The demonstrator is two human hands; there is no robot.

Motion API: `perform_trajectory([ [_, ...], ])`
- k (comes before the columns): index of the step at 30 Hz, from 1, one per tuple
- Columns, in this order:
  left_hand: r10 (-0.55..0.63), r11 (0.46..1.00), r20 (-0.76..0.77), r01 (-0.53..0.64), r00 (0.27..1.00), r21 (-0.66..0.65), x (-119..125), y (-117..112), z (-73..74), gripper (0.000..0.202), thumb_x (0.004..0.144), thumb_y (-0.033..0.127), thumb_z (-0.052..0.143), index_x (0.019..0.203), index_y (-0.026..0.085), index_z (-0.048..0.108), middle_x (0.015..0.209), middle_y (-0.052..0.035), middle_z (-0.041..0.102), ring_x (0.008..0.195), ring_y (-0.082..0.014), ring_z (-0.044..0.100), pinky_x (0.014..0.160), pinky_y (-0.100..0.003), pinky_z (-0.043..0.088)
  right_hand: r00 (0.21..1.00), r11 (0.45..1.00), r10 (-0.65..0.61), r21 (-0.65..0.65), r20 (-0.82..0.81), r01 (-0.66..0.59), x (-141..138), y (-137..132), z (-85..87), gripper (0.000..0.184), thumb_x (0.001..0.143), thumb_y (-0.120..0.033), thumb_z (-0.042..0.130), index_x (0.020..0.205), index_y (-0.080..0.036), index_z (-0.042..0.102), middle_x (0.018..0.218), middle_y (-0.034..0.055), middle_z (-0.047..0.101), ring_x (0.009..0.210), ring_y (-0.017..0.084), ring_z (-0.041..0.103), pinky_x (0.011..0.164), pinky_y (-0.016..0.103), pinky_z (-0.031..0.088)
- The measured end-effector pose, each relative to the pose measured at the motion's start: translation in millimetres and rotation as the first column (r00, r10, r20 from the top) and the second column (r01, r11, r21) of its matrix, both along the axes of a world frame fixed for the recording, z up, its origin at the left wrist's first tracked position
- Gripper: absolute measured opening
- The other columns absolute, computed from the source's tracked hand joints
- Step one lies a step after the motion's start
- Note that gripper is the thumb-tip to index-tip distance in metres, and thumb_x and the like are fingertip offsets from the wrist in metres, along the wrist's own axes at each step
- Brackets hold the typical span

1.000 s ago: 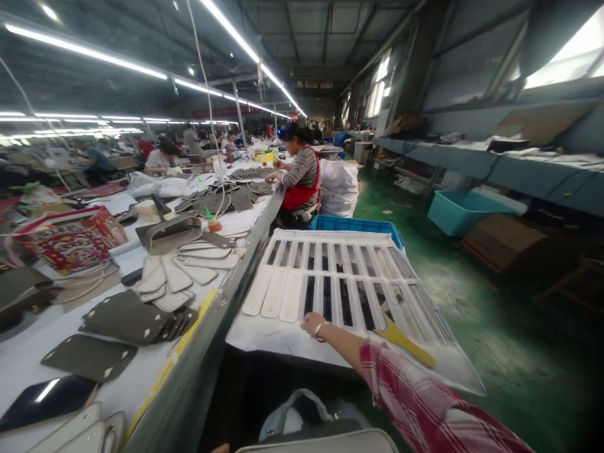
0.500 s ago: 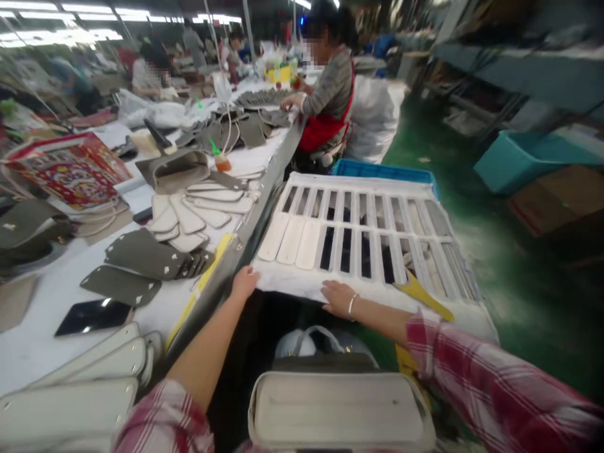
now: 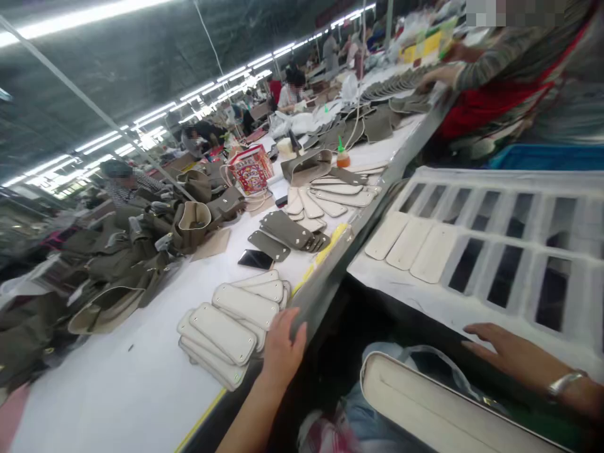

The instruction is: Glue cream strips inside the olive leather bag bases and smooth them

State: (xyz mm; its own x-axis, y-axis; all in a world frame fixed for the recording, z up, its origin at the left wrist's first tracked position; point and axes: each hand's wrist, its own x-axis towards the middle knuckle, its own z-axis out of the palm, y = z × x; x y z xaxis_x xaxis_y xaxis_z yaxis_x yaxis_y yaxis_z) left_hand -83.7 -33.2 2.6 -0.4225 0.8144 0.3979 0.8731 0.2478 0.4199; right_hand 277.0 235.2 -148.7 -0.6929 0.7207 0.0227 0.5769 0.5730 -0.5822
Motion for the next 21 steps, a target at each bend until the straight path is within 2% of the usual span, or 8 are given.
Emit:
perform_trajectory([
  [3,0.155,0.987,-0.183,-0.161,0.971,-0.019,-33,-38,4.1,0.039,0.078,0.032,0.055,0.114,0.016,0.049,0.11,-0.013,0.055,0.105,-0.0262,0.049,0.092,-0.046,0.04,0.989,0.997,0.03,-0.081,0.147,-0.018,-15,-12,20.5,0.042,0.07,-0.054,0.049,0.087,-0.02,0.067,0.098,0.0155,0.064,0.083,0.032,0.062,0.075,0.043,0.049],
  [5,0.157,0.985,-0.164,-0.165,0.974,-0.039,-40,-44,7.3,0.044,0.076,0.037,0.058,0.114,0.016,0.049,0.112,-0.0133,0.054,0.107,-0.0276,0.048,0.091,-0.047,0.04,0.982,0.995,0.031,-0.102,0.187,-0.012,-20,-22,43.3,0.044,0.071,-0.054,0.047,0.089,-0.018,0.066,0.1,0.0153,0.063,0.087,0.031,0.061,0.08,0.042,0.048],
  [9,0.083,0.995,0.302,-0.065,0.95,-0.071,-9,-29,11.6,0.035,0.078,0.039,0.054,0.105,0.018,0.053,0.097,-0.0074,0.059,0.09,-0.021,0.056,0.081,-0.036,0.046,0.97,0.989,0.03,-0.148,0.241,0.006,-7,-43,95.2,0.045,0.075,-0.05,0.039,0.092,-0.016,0.062,0.097,0.012,0.064,0.087,0.025,0.06,0.083,0.039,0.045],
  [11,0.037,0.989,0.652,0.067,0.757,-0.133,16,-17,8.8,0.029,0.078,0.04,0.053,0.098,0.018,0.054,0.083,-0.0035,0.06,0.074,-0.016,0.057,0.068,-0.028,0.047,0.964,0.976,-0.03,-0.2,0.265,0.085,13,-56,113.8,0.041,0.079,-0.049,0.035,0.086,-0.018,0.06,0.086,0.0083,0.065,0.079,0.022,0.06,0.077,0.036,0.045],
  [13,0.011,0.962,0.899,0.241,0.438,-0.129,38,-7,0.1,0.024,0.079,0.039,0.054,0.088,0.017,0.054,0.072,-0.0003,0.056,0.063,-0.0115,0.054,0.056,-0.022,0.043,0.954,0.937,-0.127,-0.282,0.271,0.204,40,-74,123.8,0.04,0.081,-0.051,0.034,0.075,-0.019,0.056,0.07,0.0049,0.062,0.068,0.02,0.059,0.069,0.033,0.046],
  [16,0.037,0.916,0.999,0.398,0.037,-0.049,60,4,-21.9,0.023,0.077,0.037,0.057,0.075,0.016,0.048,0.062,0.0028,0.05,0.053,-0.0071,0.047,0.049,-0.017,0.036,0.948,0.831,-0.238,-0.462,0.211,0.311,77,-108,125.0,0.041,0.08,-0.056,0.035,0.065,-0.02,0.048,0.059,0.003,0.054,0.057,0.017,0.053,0.058,0.03,0.046],
  [18,0.063,0.896,0.997,0.442,-0.04,-0.039,68,9,-36.3,0.026,0.076,0.039,0.057,0.073,0.017,0.044,0.058,0.0042,0.048,0.049,-0.006,0.044,0.047,-0.017,0.033,0.949,0.752,-0.281,-0.583,0.139,0.308,92,-131,122.0,0.042,0.078,-0.059,0.038,0.063,-0.02,0.046,0.06,0.0033,0.052,0.056,0.017,0.051,0.055,0.03,0.046],
  [21,0.063,0.879,0.998,0.473,-0.006,-0.053,74,15,-45.2,0.032,0.076,0.045,0.056,0.069,0.018,0.04,0.053,0.0059,0.045,0.044,-0.0055,0.041,0.046,-0.018,0.033,0.92,0.628,-0.39,-0.718,0.043,0.3,98,-155,121.5,0.042,0.078,-0.06,0.039,0.064,-0.02,0.046,0.061,0.0038,0.052,0.055,0.016,0.049,0.052,0.029,0.045],
])
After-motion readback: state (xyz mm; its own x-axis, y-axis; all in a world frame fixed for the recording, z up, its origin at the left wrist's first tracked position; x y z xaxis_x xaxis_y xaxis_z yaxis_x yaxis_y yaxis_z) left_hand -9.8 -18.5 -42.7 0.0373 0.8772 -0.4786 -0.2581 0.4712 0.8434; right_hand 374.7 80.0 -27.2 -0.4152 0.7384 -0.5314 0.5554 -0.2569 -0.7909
